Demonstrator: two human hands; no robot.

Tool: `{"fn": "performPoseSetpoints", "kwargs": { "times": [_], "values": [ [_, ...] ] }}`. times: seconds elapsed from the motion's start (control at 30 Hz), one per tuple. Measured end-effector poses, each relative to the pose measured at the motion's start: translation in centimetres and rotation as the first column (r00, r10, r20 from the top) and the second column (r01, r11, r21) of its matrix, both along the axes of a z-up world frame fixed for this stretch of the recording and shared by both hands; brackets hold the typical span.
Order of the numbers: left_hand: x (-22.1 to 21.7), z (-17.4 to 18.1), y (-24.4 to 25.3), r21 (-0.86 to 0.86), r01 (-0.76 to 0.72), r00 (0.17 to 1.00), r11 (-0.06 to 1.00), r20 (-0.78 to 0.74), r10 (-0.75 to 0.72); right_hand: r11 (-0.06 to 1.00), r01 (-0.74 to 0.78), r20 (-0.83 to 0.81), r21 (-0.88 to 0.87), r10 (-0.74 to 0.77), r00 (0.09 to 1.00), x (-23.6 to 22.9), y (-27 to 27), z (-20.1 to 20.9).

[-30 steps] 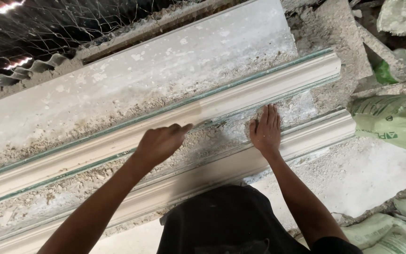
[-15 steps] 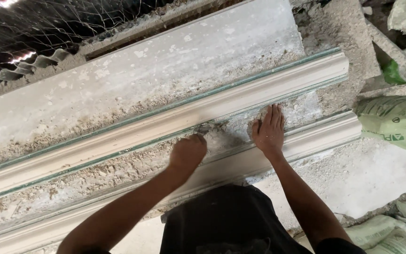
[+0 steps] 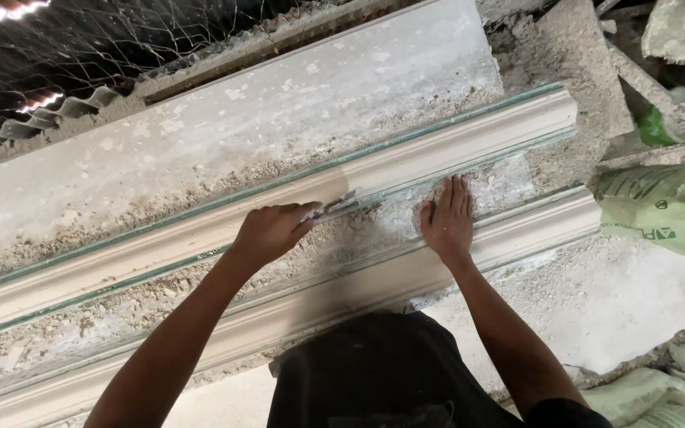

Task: Scraping and shaping a piece of decorative gypsum architectural molding using a metal scraper.

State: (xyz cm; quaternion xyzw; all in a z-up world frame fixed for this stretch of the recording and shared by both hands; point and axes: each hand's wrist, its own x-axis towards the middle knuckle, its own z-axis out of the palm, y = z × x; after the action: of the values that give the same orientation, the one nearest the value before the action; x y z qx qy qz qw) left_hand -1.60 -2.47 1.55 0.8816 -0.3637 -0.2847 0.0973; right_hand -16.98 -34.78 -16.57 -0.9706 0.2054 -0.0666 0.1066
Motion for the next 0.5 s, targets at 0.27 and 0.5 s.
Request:
{"fn": "performPoseSetpoints", "kwargs": {
  "times": [0.27,0.5],
  "values": [
    [1.2,-5.3,0.0,-0.032,-0.012,0.998,0.999,-0.057,0.01,0.991,-0.003,0.136,-0.133,0.021,0.99,0.4,0.0,-0.6],
    [1.3,-8.5,-1.0,0.008,0.115,0.982,0.993,0.148,-0.115,0.986,-0.007,0.145,-0.165,0.031,0.989,0.4,-0.2,-0.6]
  ]
}}
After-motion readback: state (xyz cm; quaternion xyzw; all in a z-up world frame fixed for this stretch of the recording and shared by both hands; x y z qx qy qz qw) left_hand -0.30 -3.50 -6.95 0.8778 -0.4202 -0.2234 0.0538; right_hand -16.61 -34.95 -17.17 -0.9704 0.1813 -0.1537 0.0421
